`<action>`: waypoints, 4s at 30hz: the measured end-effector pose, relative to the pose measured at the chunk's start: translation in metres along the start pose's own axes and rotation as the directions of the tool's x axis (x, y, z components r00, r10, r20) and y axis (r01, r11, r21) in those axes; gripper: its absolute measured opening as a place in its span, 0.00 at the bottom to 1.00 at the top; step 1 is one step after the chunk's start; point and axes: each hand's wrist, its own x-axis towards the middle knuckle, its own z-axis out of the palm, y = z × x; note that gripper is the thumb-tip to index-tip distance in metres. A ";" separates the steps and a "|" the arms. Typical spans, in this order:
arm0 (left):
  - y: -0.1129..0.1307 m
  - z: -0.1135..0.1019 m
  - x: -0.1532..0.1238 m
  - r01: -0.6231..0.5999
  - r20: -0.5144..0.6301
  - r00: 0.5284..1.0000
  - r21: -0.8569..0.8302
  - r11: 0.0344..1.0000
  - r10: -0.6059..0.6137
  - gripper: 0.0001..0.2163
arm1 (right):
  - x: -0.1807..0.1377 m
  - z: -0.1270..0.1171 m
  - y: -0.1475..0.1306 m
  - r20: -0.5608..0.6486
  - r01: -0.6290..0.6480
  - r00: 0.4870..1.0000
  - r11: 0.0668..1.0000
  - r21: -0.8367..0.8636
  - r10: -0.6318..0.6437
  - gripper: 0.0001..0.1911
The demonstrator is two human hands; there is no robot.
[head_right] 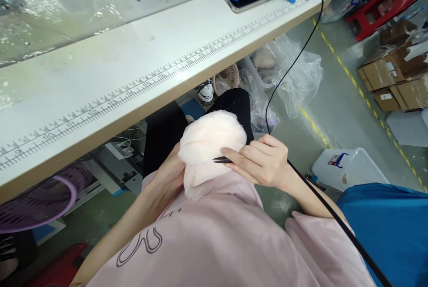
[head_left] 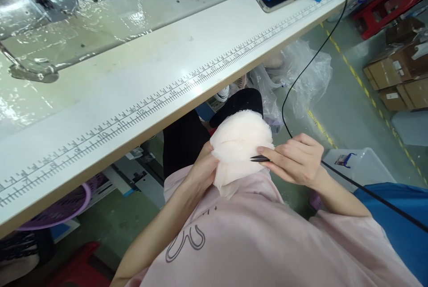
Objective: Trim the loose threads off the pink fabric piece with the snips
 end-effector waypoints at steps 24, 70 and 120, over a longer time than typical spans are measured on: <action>0.003 0.004 -0.002 0.019 -0.001 1.000 -0.005 1.000 -0.019 0.14 | 0.002 0.000 0.001 -0.017 0.020 1.000 1.000 -0.006 -0.020 0.14; 0.011 0.015 -0.006 0.019 -0.027 0.999 0.018 1.000 -0.018 0.12 | 0.002 0.001 0.003 0.000 0.017 1.000 0.999 -0.038 -0.017 0.16; 0.010 0.014 -0.003 0.034 -0.009 0.999 0.010 0.999 -0.034 0.12 | 0.007 -0.001 0.010 0.037 0.050 0.998 0.997 0.058 -0.052 0.15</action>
